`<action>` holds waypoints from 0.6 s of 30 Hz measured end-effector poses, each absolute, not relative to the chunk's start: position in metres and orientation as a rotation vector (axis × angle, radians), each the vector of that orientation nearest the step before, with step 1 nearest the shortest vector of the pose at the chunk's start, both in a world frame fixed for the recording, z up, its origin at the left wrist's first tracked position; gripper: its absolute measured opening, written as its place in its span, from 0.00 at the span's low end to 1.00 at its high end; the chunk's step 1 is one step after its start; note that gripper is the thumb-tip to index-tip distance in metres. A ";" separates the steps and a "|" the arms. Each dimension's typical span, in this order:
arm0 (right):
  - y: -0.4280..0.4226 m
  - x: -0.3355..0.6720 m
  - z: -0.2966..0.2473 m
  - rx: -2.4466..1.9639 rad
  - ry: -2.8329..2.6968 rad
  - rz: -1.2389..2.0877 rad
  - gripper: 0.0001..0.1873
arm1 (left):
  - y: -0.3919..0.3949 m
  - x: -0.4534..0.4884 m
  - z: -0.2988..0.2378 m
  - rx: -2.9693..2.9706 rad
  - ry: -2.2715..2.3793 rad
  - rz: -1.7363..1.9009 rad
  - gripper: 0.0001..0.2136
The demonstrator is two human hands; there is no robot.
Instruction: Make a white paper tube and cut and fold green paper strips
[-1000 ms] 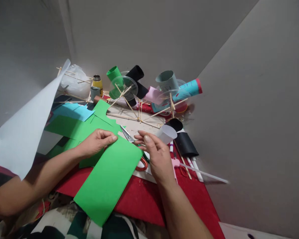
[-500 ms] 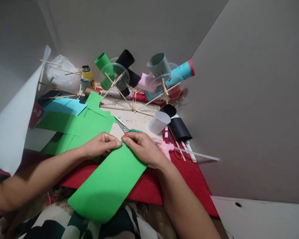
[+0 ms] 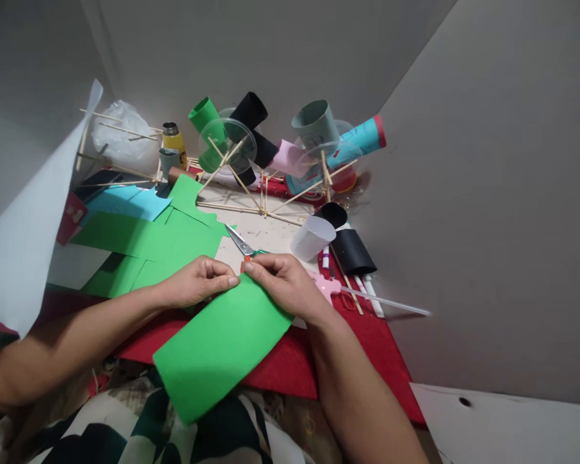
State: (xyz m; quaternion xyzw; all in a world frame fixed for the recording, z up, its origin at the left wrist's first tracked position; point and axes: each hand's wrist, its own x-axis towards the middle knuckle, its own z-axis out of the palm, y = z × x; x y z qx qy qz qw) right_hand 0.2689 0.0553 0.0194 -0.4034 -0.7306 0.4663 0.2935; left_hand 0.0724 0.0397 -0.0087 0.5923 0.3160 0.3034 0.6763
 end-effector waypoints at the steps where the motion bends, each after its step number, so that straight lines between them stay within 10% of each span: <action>1: 0.055 0.272 0.022 -1.103 -1.917 1.199 0.23 | 0.040 0.072 -0.009 1.351 0.712 0.676 0.22; 18: 0.053 0.330 0.052 -1.278 -1.337 0.561 0.17 | 0.057 0.038 0.011 1.575 0.812 0.738 0.19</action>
